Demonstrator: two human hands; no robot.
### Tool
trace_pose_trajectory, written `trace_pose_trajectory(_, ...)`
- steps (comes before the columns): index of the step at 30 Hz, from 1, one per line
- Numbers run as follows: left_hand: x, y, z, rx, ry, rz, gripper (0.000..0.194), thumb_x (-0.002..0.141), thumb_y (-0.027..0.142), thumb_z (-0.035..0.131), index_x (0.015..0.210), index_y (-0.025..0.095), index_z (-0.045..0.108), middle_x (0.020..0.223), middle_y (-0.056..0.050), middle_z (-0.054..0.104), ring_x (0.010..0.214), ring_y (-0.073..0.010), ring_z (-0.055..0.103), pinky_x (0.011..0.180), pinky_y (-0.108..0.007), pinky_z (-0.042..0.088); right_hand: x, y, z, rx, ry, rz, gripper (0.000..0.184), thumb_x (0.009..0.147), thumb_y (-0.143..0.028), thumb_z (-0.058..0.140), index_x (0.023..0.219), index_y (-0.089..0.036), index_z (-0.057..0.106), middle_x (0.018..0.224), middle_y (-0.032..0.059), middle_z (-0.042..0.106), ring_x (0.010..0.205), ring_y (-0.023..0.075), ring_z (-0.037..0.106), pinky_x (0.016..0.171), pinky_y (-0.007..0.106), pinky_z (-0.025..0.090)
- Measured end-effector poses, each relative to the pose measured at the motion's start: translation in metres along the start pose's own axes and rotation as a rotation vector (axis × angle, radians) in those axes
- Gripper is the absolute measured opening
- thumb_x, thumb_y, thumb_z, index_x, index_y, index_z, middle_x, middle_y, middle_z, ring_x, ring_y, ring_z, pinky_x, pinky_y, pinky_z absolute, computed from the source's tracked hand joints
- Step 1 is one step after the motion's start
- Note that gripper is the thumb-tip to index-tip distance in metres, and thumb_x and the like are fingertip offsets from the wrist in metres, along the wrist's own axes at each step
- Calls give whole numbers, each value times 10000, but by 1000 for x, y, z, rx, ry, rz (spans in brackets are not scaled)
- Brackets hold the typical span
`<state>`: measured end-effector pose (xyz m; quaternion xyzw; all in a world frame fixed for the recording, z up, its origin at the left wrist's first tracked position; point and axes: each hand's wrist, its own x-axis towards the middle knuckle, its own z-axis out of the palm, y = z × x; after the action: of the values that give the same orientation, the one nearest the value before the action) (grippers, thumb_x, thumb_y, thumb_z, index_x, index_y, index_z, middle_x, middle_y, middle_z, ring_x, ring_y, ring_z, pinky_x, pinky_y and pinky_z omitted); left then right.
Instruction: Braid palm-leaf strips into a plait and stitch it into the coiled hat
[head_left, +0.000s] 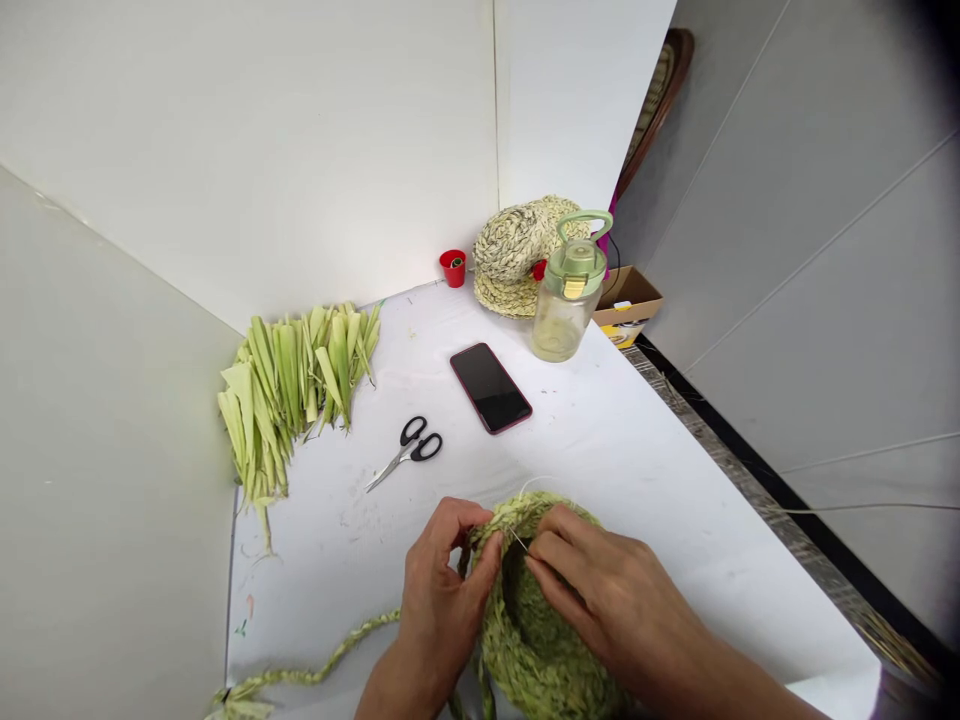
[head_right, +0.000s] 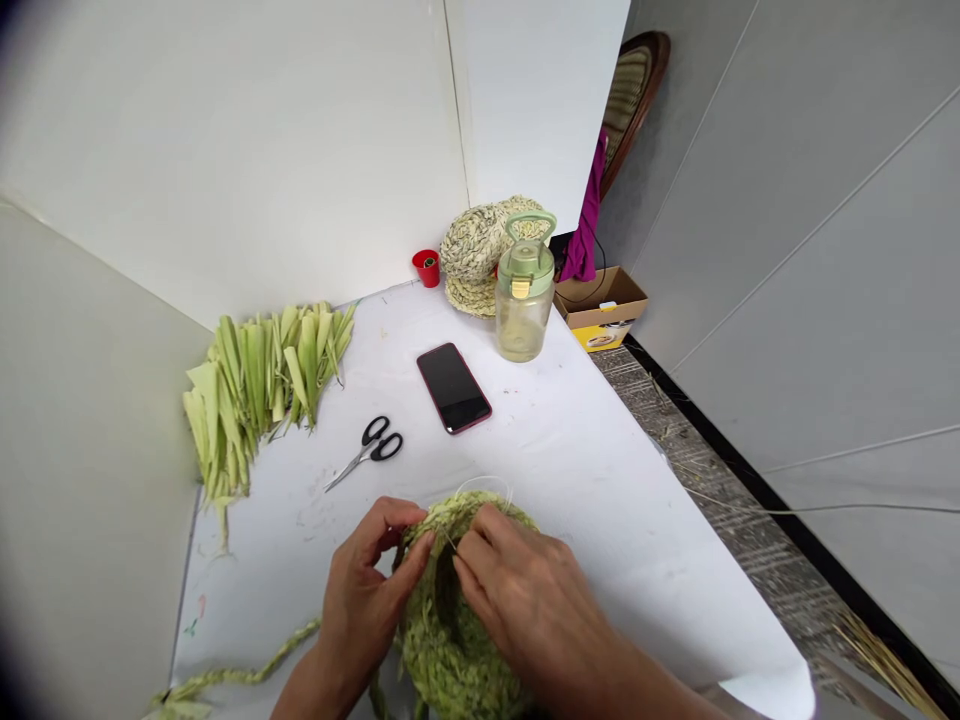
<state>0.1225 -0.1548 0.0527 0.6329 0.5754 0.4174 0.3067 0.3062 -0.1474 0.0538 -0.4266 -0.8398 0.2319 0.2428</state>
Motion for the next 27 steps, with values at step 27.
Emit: trace_pose_trajectory(27,0,2,4,-30,-75,119,130,887,89,588,936,202,630,869,-9,640,761,-120,589,669,-204,457,111,29,-44,940,-271,153,124,865,-233,609,772,-153,622,743,-6,667,547,71,494,517,207,337)
